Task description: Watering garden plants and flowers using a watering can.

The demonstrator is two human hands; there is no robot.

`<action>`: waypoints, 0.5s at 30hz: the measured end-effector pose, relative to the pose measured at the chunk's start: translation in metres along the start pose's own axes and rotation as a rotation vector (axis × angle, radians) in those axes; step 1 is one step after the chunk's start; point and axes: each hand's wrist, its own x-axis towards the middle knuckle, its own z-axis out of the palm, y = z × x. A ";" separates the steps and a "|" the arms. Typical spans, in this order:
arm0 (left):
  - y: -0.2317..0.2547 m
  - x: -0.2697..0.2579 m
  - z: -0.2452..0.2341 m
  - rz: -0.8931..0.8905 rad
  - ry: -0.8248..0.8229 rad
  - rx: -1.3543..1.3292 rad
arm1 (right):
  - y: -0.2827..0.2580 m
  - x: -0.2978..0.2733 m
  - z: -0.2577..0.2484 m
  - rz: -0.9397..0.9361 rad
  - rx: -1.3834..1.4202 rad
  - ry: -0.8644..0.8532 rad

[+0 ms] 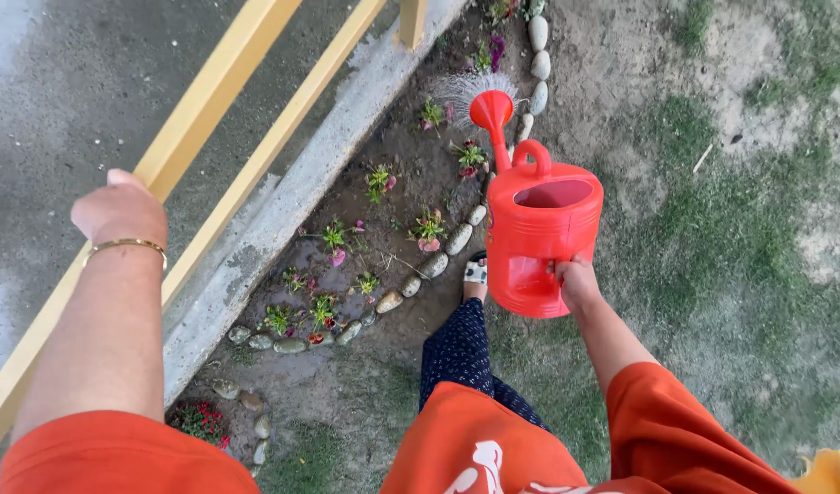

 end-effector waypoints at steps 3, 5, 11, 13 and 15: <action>-0.002 0.003 0.009 -0.042 -0.020 -0.022 | -0.015 0.021 0.004 -0.029 0.022 -0.010; -0.002 0.003 0.013 -0.056 -0.029 -0.036 | -0.024 0.033 0.005 -0.048 0.031 -0.011; -0.010 0.005 0.026 -0.065 -0.031 -0.085 | -0.047 0.065 0.000 0.013 0.040 0.037; -0.014 0.004 0.030 -0.073 -0.024 -0.112 | -0.050 0.079 -0.004 0.004 0.077 0.034; -0.013 -0.002 0.031 -0.083 -0.025 -0.112 | -0.059 0.090 -0.005 0.012 0.070 0.028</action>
